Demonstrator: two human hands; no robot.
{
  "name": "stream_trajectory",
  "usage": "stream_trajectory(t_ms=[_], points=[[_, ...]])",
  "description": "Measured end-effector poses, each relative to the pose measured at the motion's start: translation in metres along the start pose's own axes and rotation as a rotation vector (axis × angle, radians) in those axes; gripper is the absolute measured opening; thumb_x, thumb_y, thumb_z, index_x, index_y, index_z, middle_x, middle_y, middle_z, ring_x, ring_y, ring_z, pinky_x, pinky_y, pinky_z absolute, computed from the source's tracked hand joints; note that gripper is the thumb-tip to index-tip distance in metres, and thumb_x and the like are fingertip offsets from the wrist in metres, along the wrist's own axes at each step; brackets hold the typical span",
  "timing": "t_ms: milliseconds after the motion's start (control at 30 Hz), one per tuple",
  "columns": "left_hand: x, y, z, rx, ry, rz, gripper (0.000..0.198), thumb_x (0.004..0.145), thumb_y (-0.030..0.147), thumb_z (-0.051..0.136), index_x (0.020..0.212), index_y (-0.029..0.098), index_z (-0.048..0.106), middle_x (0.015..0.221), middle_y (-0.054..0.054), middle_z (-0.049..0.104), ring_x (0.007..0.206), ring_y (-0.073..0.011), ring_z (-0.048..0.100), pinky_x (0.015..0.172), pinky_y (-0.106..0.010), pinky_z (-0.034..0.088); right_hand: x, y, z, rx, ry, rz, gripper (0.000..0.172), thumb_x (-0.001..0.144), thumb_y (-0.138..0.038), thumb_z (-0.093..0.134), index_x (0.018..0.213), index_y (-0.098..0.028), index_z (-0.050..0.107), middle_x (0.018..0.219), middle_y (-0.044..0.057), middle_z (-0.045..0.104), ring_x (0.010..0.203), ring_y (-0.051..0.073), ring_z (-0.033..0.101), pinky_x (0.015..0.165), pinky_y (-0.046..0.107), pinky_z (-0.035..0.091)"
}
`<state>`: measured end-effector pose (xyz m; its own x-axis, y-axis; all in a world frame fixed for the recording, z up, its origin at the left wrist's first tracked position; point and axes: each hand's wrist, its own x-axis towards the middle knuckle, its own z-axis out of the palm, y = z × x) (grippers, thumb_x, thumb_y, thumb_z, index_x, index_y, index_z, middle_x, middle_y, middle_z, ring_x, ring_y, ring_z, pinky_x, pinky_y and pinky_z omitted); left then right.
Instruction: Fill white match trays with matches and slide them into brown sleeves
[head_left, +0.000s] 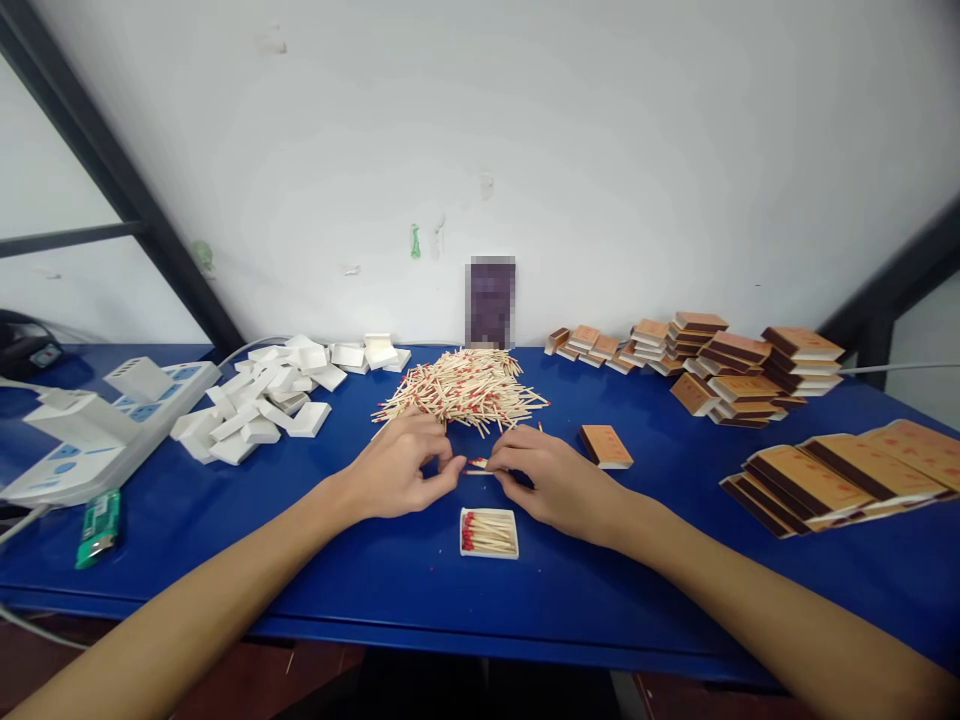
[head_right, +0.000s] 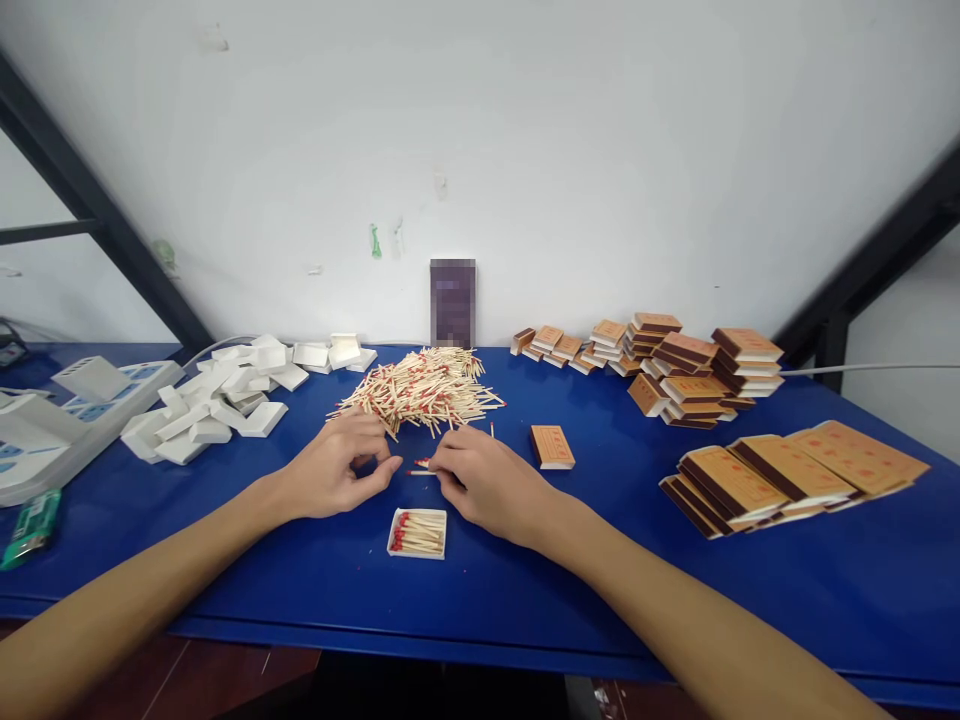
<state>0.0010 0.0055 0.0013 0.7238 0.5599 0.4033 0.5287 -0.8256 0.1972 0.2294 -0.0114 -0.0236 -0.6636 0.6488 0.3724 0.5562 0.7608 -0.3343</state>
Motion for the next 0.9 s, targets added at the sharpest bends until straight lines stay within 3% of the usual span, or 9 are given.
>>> stream_trajectory(t_ms=[133,233,333,467,700,900], points=[[-0.001,-0.001,0.002,-0.064,-0.091,0.02,0.014,0.088,0.026,0.053,0.087,0.016,0.064,0.06,0.003,0.053,0.056,-0.0112,0.049,0.06,-0.026,0.039,-0.005,-0.001,-0.012,-0.015,0.021,0.022,0.017,0.091,-0.012,0.051,0.094,-0.018,0.066,0.095,0.007,0.066,0.091,0.019,0.06,0.083,0.032,0.048],[-0.002,-0.002,0.004,-0.018,-0.109,0.05,0.018,0.09,0.028,0.054,0.098,0.017,0.066,0.075,-0.001,0.06,0.068,-0.0138,0.056,0.064,-0.027,0.043,-0.008,0.005,-0.024,-0.191,0.089,0.177,0.017,0.091,-0.013,0.05,0.095,-0.017,0.065,0.095,0.008,0.066,0.091,0.021,0.06,0.082,0.033,0.047],[-0.002,-0.003,0.005,0.046,-0.119,0.056,0.024,0.092,0.032,0.054,0.108,0.019,0.066,0.084,-0.003,0.062,0.078,-0.0169,0.059,0.073,-0.03,0.045,-0.01,0.015,-0.033,-0.372,0.031,0.333,0.016,0.091,-0.014,0.049,0.09,-0.016,0.065,0.086,0.008,0.064,0.083,0.023,0.059,0.075,0.033,0.045],[-0.001,-0.004,0.006,0.07,-0.173,0.057,0.031,0.096,0.034,0.051,0.123,0.023,0.063,0.091,-0.004,0.06,0.083,-0.0175,0.057,0.077,-0.031,0.044,-0.011,0.019,-0.032,-0.384,-0.049,0.384,0.017,0.093,-0.018,0.048,0.09,-0.017,0.064,0.084,0.008,0.063,0.083,0.022,0.06,0.071,0.032,0.044],[-0.001,-0.003,0.005,0.085,-0.232,0.061,0.03,0.098,0.034,0.048,0.123,0.025,0.064,0.091,-0.004,0.055,0.088,-0.0193,0.054,0.079,-0.032,0.041,-0.009,0.01,-0.022,-0.402,-0.076,0.371,0.021,0.092,-0.019,0.05,0.109,-0.018,0.063,0.097,0.01,0.064,0.092,0.024,0.061,0.068,0.031,0.044],[-0.001,-0.003,0.004,0.045,-0.225,0.056,0.03,0.098,0.033,0.048,0.121,0.024,0.065,0.089,-0.004,0.056,0.087,-0.019,0.054,0.08,-0.032,0.041,-0.003,0.012,-0.018,-0.423,-0.038,0.363,0.019,0.094,-0.021,0.049,0.101,-0.017,0.067,0.095,0.009,0.064,0.092,0.023,0.061,0.067,0.03,0.043]])
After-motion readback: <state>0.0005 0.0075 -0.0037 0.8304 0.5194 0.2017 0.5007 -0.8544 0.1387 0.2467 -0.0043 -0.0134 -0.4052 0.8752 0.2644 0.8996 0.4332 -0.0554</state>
